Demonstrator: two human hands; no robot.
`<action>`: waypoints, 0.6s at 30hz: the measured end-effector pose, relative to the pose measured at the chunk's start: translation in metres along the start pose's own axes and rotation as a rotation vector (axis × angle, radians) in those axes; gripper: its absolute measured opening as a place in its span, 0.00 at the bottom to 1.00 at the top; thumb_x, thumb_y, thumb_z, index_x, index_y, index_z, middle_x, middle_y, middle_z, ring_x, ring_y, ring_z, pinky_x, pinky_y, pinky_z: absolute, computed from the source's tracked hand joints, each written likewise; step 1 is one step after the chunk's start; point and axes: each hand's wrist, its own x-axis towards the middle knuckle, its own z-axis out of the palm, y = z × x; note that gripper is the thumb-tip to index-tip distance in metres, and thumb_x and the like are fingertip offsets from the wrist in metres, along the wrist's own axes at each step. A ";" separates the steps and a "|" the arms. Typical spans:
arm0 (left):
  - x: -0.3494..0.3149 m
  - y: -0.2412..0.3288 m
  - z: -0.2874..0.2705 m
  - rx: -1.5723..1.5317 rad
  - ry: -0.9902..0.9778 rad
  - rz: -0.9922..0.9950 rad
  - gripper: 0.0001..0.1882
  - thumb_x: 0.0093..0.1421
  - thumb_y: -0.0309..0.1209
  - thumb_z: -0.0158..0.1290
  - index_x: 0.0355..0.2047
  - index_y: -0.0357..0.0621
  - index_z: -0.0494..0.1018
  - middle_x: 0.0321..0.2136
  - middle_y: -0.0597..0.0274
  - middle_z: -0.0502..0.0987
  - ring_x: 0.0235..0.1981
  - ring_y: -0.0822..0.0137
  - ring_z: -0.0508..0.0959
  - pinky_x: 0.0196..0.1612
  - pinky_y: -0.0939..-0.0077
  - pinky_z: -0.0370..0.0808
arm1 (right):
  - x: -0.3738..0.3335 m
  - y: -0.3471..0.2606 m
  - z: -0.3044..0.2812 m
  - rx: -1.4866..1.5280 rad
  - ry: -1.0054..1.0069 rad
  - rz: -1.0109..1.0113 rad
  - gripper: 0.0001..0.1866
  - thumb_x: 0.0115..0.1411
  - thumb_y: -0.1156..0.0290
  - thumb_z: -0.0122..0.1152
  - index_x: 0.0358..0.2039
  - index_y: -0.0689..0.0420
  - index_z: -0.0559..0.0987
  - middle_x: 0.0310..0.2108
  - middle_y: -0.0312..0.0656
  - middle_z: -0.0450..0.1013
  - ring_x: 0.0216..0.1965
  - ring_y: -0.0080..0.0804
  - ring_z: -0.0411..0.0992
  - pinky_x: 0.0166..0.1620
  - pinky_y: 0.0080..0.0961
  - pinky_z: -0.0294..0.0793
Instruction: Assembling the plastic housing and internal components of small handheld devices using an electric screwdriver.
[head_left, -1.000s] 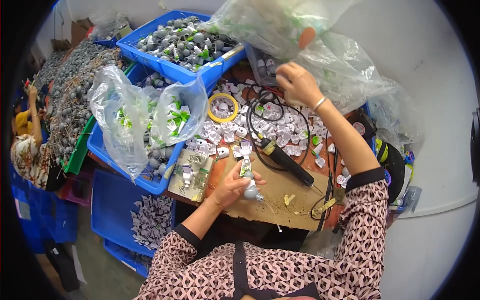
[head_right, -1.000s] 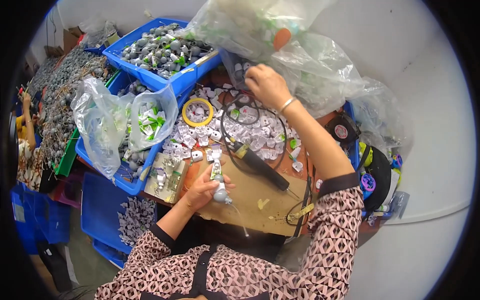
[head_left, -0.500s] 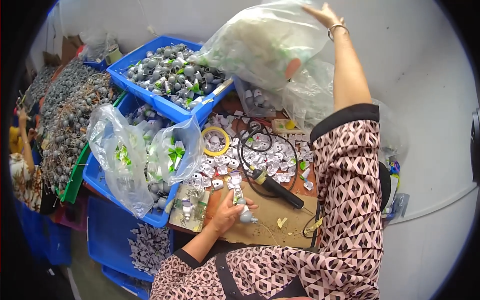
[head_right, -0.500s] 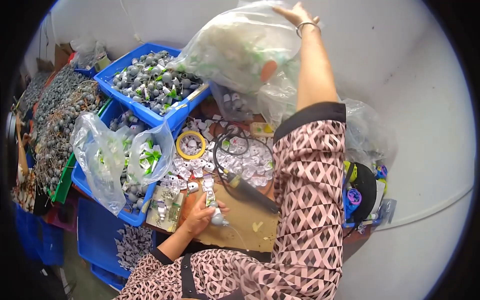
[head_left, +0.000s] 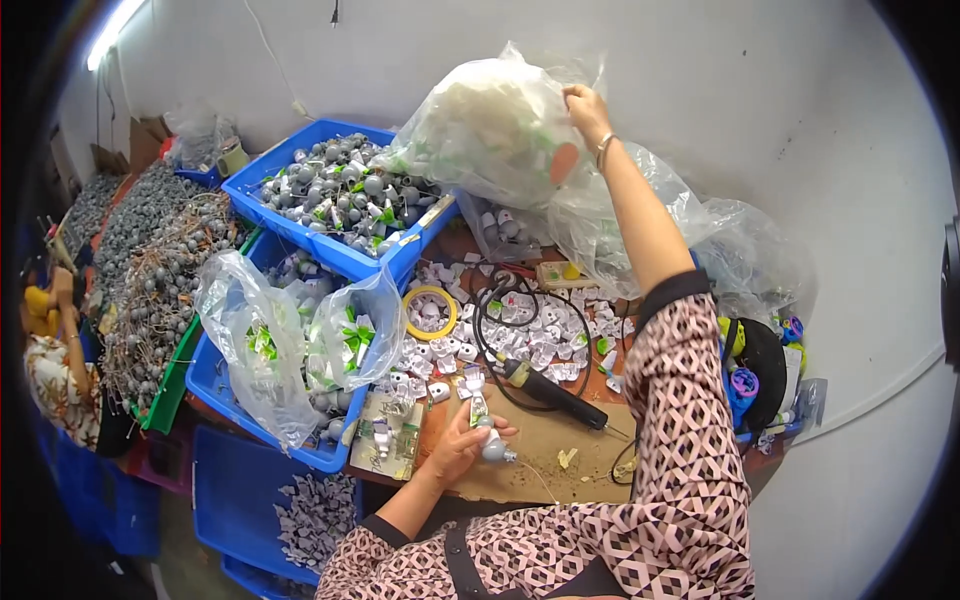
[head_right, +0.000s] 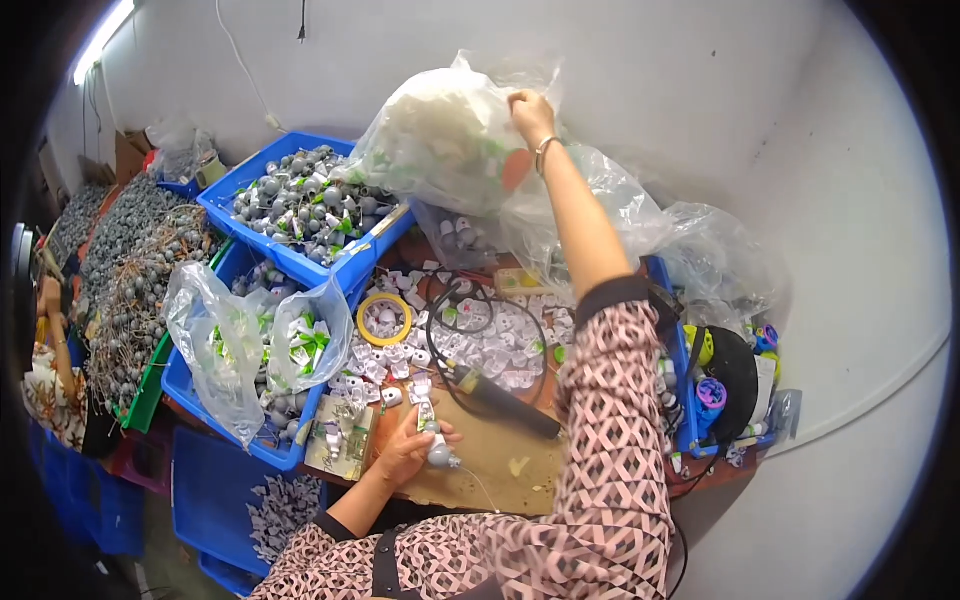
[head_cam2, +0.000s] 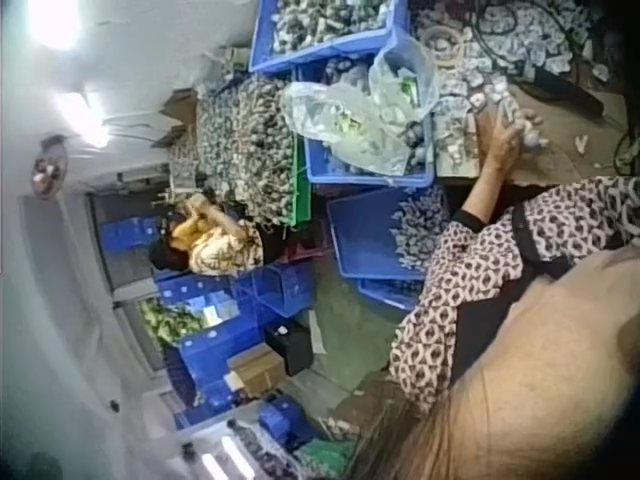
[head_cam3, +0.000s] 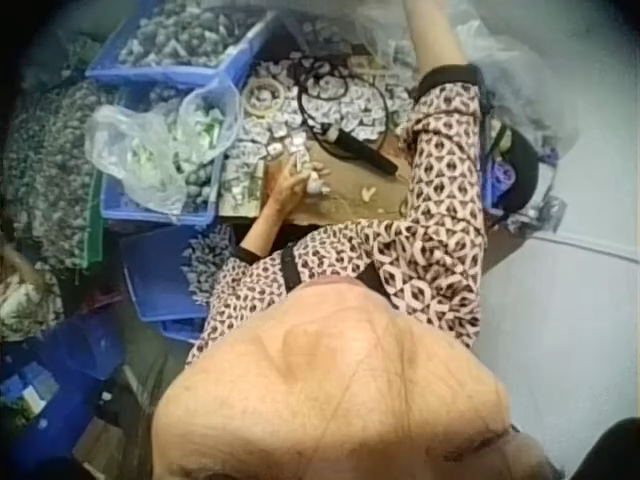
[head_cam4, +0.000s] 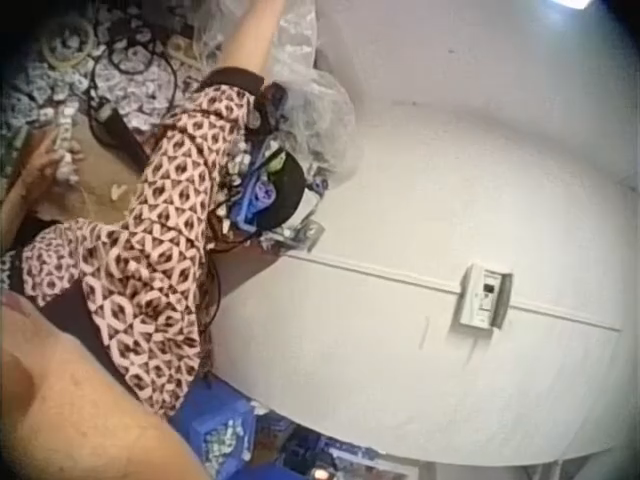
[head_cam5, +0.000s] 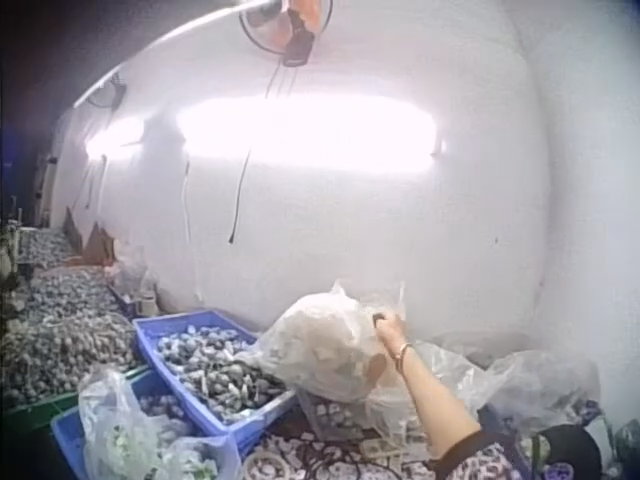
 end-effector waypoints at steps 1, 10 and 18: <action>0.003 -0.002 -0.001 0.003 -0.002 0.005 0.36 0.54 0.28 0.55 0.59 0.49 0.48 0.42 0.49 0.70 0.49 0.45 0.71 0.48 0.52 0.72 | 0.020 0.012 -0.007 -0.239 0.061 -0.124 0.15 0.53 0.71 0.54 0.41 0.60 0.77 0.38 0.39 0.75 0.36 0.27 0.72 0.38 0.26 0.73; 0.000 0.004 -0.002 -0.016 0.004 -0.020 0.40 0.52 0.29 0.57 0.61 0.49 0.46 0.41 0.49 0.70 0.49 0.46 0.71 0.48 0.51 0.71 | 0.037 0.051 0.021 -0.330 -0.184 0.125 0.28 0.54 0.52 0.46 0.47 0.60 0.73 0.51 0.49 0.67 0.53 0.39 0.64 0.55 0.30 0.58; 0.002 0.004 -0.002 -0.033 -0.010 -0.018 0.39 0.53 0.28 0.57 0.61 0.48 0.47 0.41 0.50 0.70 0.49 0.46 0.72 0.48 0.52 0.71 | 0.039 -0.004 -0.063 -0.759 0.171 0.048 0.19 0.55 0.57 0.50 0.42 0.53 0.77 0.37 0.46 0.75 0.38 0.45 0.74 0.40 0.40 0.72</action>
